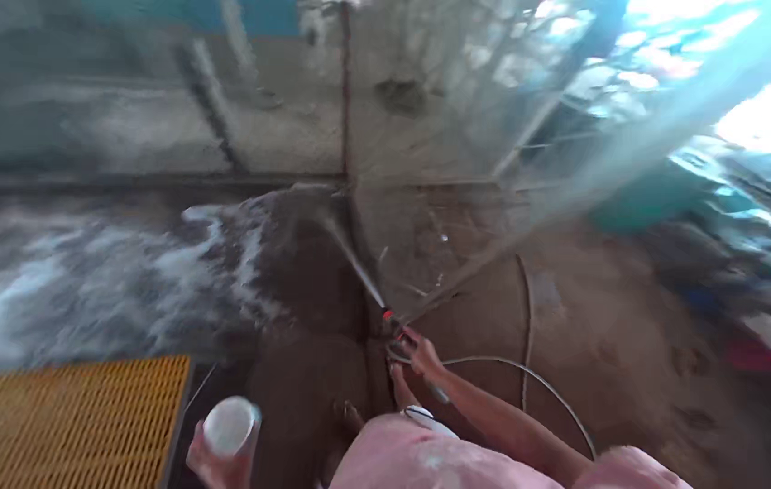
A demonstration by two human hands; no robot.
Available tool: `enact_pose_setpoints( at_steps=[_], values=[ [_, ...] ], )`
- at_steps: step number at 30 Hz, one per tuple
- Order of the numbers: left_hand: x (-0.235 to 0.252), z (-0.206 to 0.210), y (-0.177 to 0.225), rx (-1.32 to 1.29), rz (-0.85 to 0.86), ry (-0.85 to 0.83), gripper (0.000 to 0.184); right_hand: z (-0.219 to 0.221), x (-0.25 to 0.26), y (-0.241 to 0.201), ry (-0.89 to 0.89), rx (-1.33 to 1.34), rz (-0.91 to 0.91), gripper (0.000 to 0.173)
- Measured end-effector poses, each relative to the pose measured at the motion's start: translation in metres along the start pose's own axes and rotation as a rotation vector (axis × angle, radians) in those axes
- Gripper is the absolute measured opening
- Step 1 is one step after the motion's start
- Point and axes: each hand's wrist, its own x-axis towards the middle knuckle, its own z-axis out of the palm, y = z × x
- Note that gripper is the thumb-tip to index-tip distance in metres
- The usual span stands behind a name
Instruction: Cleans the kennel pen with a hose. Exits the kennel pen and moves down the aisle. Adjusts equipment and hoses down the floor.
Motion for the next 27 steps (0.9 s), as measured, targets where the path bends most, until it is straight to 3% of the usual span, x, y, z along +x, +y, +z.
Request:
enact_pose_setpoints(
  at_steps=[3,10,20,27],
  values=[
    [0.008,0.0,0.021,0.046,-0.04,0.042,0.11,0.002,0.003,-0.005,0.027,0.024,0.048,0.052],
    [0.006,-0.004,0.028,0.061,-0.053,0.075,0.106,0.002,0.008,-0.02,0.086,0.058,0.012,0.05],
    [-0.001,-0.009,0.02,0.041,-0.067,0.122,0.106,0.008,0.018,-0.041,-0.047,0.016,-0.05,0.05],
    [-0.006,-0.014,0.016,0.054,-0.067,0.133,0.106,0.007,0.02,-0.012,-0.128,-0.194,0.039,0.051]
  ],
)
